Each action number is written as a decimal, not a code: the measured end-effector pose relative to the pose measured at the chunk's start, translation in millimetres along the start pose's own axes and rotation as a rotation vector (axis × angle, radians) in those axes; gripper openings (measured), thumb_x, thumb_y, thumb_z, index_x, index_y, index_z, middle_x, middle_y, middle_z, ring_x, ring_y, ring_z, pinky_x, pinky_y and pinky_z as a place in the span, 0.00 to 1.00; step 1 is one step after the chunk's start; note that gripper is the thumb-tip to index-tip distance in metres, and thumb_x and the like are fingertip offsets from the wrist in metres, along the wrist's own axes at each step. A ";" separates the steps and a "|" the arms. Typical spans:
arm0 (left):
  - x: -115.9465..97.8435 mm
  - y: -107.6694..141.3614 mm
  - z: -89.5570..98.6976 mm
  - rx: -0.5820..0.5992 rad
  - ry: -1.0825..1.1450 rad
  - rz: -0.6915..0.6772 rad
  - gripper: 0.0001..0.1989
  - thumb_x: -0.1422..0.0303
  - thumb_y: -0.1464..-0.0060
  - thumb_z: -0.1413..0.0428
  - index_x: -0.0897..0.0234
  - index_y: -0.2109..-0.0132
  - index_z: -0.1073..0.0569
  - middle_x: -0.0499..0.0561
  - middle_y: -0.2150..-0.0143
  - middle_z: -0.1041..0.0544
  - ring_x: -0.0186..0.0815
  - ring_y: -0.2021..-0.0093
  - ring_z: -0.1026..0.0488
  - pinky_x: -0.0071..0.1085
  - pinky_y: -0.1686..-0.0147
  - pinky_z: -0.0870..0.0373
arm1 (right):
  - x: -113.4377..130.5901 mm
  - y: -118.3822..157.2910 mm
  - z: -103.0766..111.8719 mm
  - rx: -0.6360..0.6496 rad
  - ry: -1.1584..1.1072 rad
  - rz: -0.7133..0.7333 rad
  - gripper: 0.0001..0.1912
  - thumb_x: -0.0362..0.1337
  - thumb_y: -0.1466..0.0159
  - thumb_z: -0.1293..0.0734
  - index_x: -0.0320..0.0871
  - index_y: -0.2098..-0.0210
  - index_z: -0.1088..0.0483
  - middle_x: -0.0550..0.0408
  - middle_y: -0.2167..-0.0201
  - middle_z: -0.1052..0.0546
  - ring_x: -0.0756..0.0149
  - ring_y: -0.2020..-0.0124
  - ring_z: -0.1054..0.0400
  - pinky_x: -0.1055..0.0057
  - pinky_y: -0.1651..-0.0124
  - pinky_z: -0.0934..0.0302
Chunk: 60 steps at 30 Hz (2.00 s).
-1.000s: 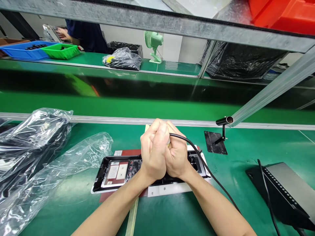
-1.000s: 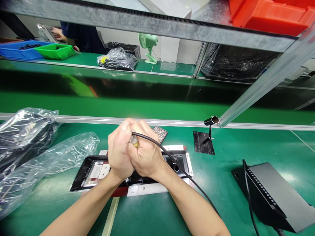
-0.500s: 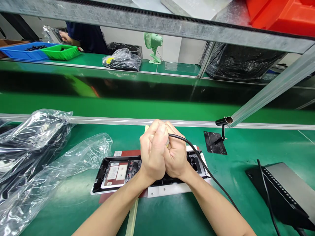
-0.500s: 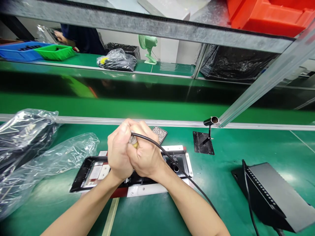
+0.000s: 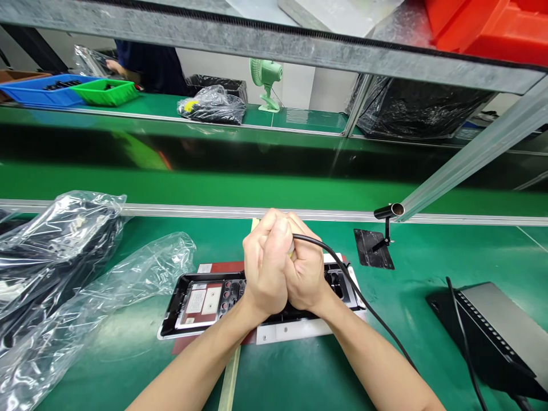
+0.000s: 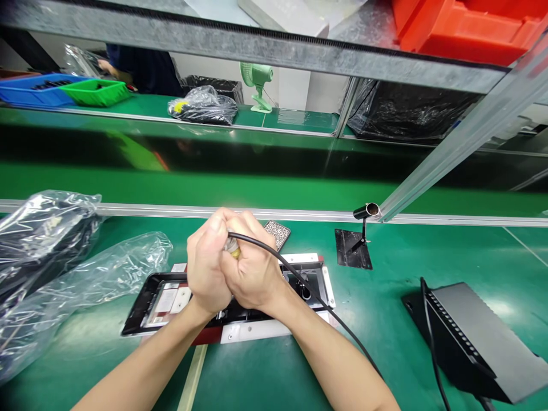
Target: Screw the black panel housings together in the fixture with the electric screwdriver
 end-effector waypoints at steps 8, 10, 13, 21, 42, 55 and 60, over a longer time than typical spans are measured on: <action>-0.6 1.0 0.9 -0.007 -0.018 0.027 0.20 0.58 0.29 0.55 0.62 0.71 0.39 0.46 0.74 0.40 0.31 0.73 0.43 0.32 0.72 0.43 | 1.0 -0.8 0.2 0.009 -0.005 -0.002 0.12 0.46 0.29 0.38 0.46 0.56 0.29 0.51 0.61 0.26 0.61 0.62 0.35 0.63 0.59 0.36; -0.1 0.7 1.2 -0.001 -0.022 0.024 0.20 0.58 0.29 0.55 0.62 0.71 0.38 0.46 0.73 0.39 0.31 0.73 0.42 0.31 0.72 0.42 | 1.1 -0.7 0.3 0.011 0.006 -0.001 0.13 0.47 0.29 0.39 0.46 0.56 0.29 0.51 0.61 0.26 0.61 0.62 0.35 0.63 0.59 0.36; 0.5 0.9 1.5 -0.003 -0.039 0.021 0.21 0.58 0.30 0.55 0.61 0.71 0.38 0.46 0.73 0.39 0.31 0.73 0.42 0.31 0.72 0.42 | 1.1 -0.5 0.3 0.006 -0.008 0.003 0.12 0.46 0.29 0.38 0.45 0.56 0.29 0.51 0.61 0.26 0.61 0.61 0.34 0.63 0.58 0.36; 0.1 1.2 1.1 -0.002 -0.045 0.016 0.20 0.59 0.29 0.55 0.61 0.71 0.38 0.46 0.74 0.39 0.31 0.74 0.43 0.31 0.72 0.43 | 0.6 -0.5 0.3 0.010 -0.005 -0.002 0.12 0.46 0.29 0.38 0.46 0.56 0.29 0.51 0.61 0.26 0.61 0.61 0.35 0.64 0.59 0.36; -0.2 0.2 -0.2 0.048 0.084 0.013 0.19 0.59 0.28 0.57 0.61 0.67 0.35 0.47 0.70 0.32 0.32 0.69 0.34 0.31 0.66 0.37 | 8.0 -1.0 3.1 0.025 -0.006 -0.064 0.07 0.35 0.30 0.41 0.45 0.61 0.31 0.52 0.60 0.27 0.62 0.60 0.32 0.63 0.57 0.35; -6.2 -1.2 24.2 0.226 -0.146 0.064 0.24 0.53 0.28 0.66 0.60 0.63 0.34 0.51 0.63 0.30 0.38 0.61 0.33 0.37 0.56 0.36 | 14.8 -3.4 10.4 0.036 0.034 -0.173 0.10 0.44 0.29 0.37 0.46 0.60 0.27 0.47 0.34 0.35 0.52 0.30 0.44 0.44 0.29 0.49; 9.7 7.2 60.5 0.077 -0.351 0.155 0.21 0.54 0.28 0.63 0.60 0.61 0.32 0.49 0.62 0.30 0.37 0.60 0.33 0.36 0.57 0.38 | 18.5 -3.5 10.9 0.015 0.014 -0.154 0.16 0.40 0.29 0.37 0.46 0.74 0.34 0.51 0.66 0.27 0.55 0.37 0.37 0.53 0.36 0.42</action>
Point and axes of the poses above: each hand's wrist, its own y-axis away from the middle knuckle, its own z-axis out of the back of the hand, x = y × z, the point moved 2 cm from there along -y, towards the middle knuckle
